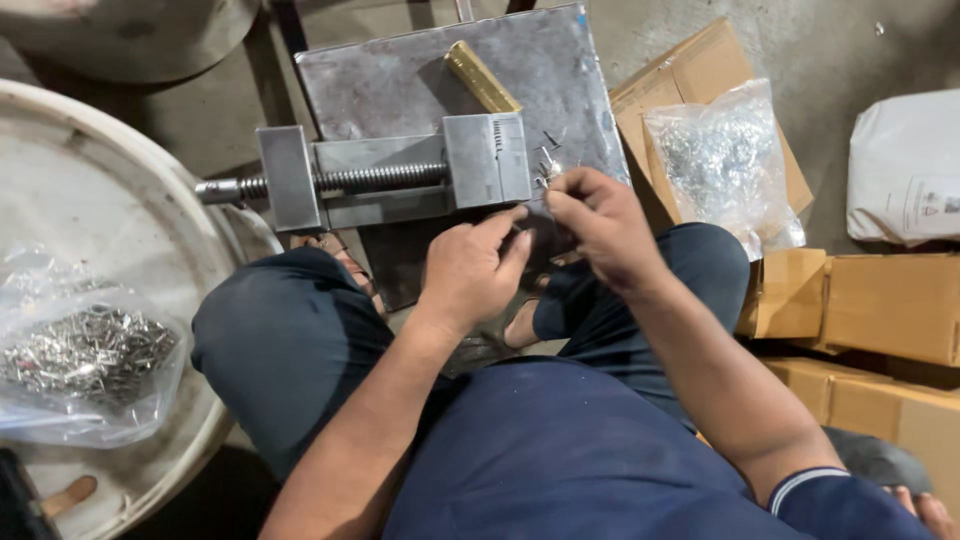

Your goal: The person sits cross-legged and uses a manual screw press to assemble small metal fasteners. They pick up individual pins and sleeves, place them into the press, and tighten the screw mechanism to join the parts. The person then removes the assembled fasteners and places them on the workbench.

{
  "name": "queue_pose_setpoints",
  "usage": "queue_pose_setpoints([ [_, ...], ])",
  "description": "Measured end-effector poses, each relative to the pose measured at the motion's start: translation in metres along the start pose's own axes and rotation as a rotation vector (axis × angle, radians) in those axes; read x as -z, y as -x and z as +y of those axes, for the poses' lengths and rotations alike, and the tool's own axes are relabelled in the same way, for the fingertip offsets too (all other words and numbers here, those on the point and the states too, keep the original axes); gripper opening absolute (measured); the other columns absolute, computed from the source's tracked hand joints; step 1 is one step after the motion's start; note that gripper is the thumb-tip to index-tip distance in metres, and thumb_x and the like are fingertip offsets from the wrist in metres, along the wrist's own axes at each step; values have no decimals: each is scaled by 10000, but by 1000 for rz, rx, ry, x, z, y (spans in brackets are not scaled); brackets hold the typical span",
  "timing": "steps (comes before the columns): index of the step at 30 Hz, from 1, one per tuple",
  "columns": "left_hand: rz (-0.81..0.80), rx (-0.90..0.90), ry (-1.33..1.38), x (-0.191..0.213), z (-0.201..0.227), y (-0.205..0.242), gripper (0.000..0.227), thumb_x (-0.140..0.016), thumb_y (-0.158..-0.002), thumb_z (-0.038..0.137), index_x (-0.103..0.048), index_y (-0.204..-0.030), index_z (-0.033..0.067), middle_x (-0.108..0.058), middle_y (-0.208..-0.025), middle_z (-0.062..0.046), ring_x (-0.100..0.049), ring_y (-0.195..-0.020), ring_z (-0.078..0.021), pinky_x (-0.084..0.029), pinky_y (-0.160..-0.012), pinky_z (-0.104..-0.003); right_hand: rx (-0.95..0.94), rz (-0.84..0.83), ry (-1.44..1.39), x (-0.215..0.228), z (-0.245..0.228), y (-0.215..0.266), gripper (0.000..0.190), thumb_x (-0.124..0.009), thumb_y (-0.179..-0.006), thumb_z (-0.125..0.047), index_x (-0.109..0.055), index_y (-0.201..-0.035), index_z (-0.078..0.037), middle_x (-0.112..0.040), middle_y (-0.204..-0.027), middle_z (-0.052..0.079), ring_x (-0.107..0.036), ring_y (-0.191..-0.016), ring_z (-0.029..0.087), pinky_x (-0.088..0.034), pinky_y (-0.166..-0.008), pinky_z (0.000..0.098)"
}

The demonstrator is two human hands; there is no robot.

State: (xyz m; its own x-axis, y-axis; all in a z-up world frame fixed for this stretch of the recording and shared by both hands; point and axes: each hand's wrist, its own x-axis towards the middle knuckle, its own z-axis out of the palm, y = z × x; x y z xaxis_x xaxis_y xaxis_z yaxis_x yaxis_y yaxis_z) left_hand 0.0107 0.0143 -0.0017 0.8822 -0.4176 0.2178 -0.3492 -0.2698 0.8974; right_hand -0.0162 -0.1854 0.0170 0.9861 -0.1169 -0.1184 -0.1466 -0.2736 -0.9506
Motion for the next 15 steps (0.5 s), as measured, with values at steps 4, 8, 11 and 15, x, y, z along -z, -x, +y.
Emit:
queue_pose_setpoints([
  [4, -41, -44, -63, -7, -4, 2, 245, -637, -950, 256, -716, -1124, 102, -693, -726, -145, -674, -670, -372, -503, -602, -488, -398, -126, -743, 10, 9, 17, 113, -667, -1017, -161, -622, -999, -59, -611, -774, -2, -552, -614, 71, -393, -499, 194],
  [8, -72, -33, -8, -3, -5, 3, 146, -603, -1000, 258, -674, -991, 130, -692, -758, -130, -669, -710, -374, -488, -603, -489, -387, -86, -745, -3, 18, 22, 108, -662, -1013, -168, -622, -1021, -68, -612, -777, -7, -532, -591, 59, -391, -495, 183],
  [11, -91, -11, 51, 3, -2, 1, 162, -594, -1019, 267, -669, -968, 132, -687, -745, -130, -672, -720, -369, -487, -611, -482, -211, -65, -623, -11, 17, 25, 104, -669, -1042, -147, -611, -1047, -61, -614, -843, -18, -532, -663, 52, -418, -599, 192],
  [15, -60, -37, 92, 5, 0, 0, 227, -635, -927, 282, -674, -1072, 111, -679, -717, -144, -668, -680, -375, -500, -578, -471, -256, -52, -739, -13, 18, 24, 100, -661, -1029, -142, -603, -1056, -65, -615, -819, -14, -548, -685, 58, -446, -636, 206],
])
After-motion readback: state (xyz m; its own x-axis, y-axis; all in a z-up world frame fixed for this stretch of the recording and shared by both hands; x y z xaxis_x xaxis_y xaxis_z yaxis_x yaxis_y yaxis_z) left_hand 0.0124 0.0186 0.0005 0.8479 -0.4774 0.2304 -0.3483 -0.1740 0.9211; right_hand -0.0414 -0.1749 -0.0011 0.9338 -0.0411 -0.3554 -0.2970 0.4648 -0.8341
